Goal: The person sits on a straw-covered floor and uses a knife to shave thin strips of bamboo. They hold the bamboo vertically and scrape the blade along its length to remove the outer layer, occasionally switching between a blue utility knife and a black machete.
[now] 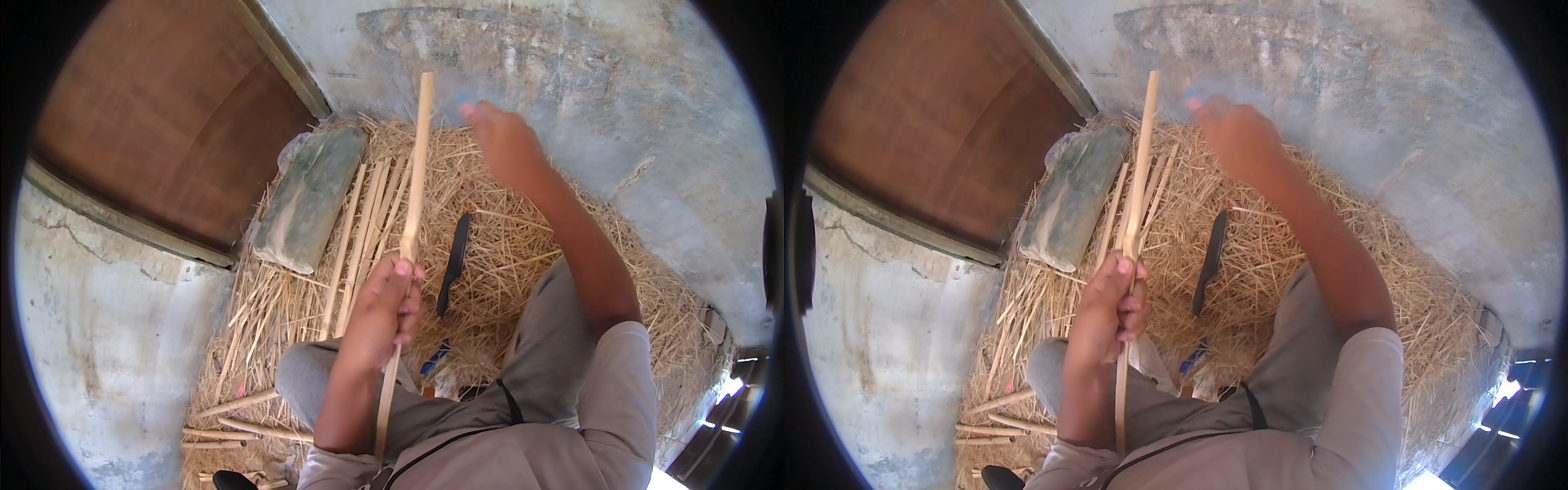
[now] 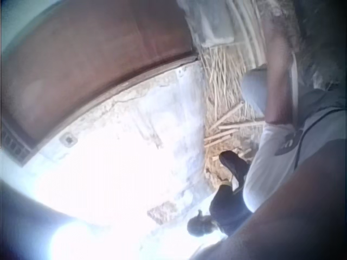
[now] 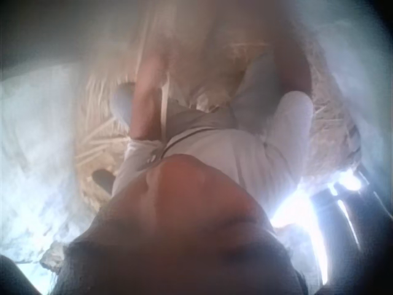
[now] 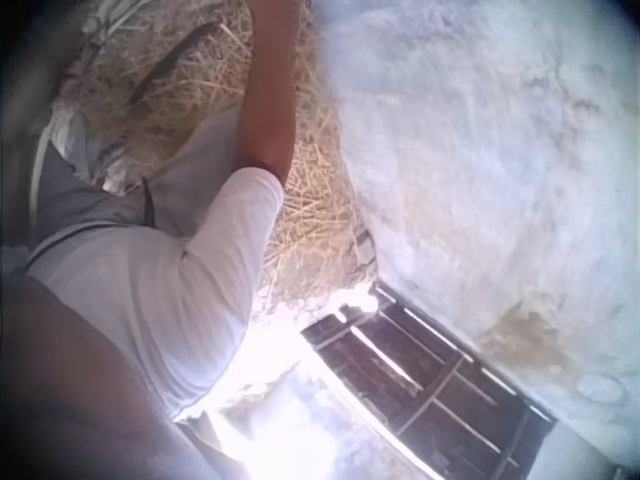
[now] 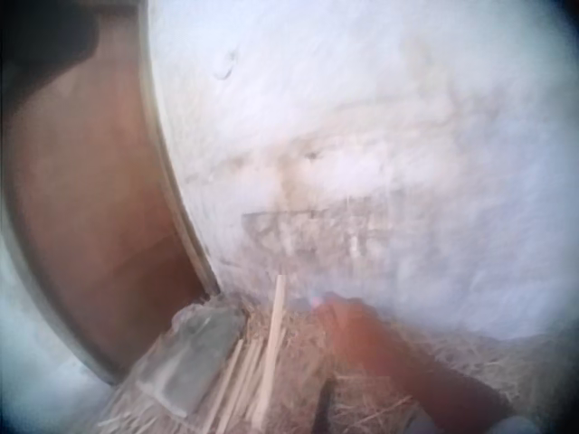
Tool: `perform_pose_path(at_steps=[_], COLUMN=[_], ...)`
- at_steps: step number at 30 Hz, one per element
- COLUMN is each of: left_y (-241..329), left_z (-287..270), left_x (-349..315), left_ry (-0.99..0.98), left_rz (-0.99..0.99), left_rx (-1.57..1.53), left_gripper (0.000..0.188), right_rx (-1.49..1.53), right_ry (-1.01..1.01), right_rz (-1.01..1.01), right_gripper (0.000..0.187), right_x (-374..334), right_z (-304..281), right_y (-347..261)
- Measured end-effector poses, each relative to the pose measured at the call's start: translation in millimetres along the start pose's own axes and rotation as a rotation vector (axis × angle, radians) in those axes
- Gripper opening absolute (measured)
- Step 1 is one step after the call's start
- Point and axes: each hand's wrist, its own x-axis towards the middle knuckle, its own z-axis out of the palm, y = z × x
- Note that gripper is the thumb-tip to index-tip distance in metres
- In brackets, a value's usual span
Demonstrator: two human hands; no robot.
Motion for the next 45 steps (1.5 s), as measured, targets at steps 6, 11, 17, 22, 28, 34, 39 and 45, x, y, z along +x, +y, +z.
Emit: perform_pose_path(at_steps=[6, 11, 17, 22, 28, 34, 39, 45], left_y=[-11, -14, -12, -11, -7, -8, -23, 42], left_z=[1, -9, -4, -3, 1, 2, -28, 1], left_x=[-17, -14, -16, -22, -24, -28, -65, -38], left_ry=[-0.086, 0.017, 0.002, 0.008, 0.015, -0.065, -0.005, -0.035], left_rz=[0.007, 0.067, 0.123, 0.119, 0.110, 0.042, 0.014, 0.165], left_rx=[0.087, 0.114, 0.120, 0.125, 0.212, 0.302, 0.514, 0.920], left_gripper=[0.027, 0.028, 0.027, 0.027, 0.031, 0.030, 0.029, 0.035], right_rx=[0.251, 0.132, 0.163, 0.047, -0.059, -0.107, 0.478, 0.889], right_ry=[0.217, -0.175, -0.217, -0.081, -0.009, 0.207, 0.443, -0.180], right_rz=[0.108, -0.375, -0.412, -0.392, -0.262, 0.084, 0.299, 0.153], right_gripper=[0.063, 0.051, 0.046, 0.048, 0.048, 0.052, 0.061, 0.047], right_x=[24, -53, -68, -48, -32, 16, 14, -71], right_z=[-34, -2, -8, -13, -18, -26, -91, -90], right_y=[67, -14, -32, -26, -21, 32, 75, -6])
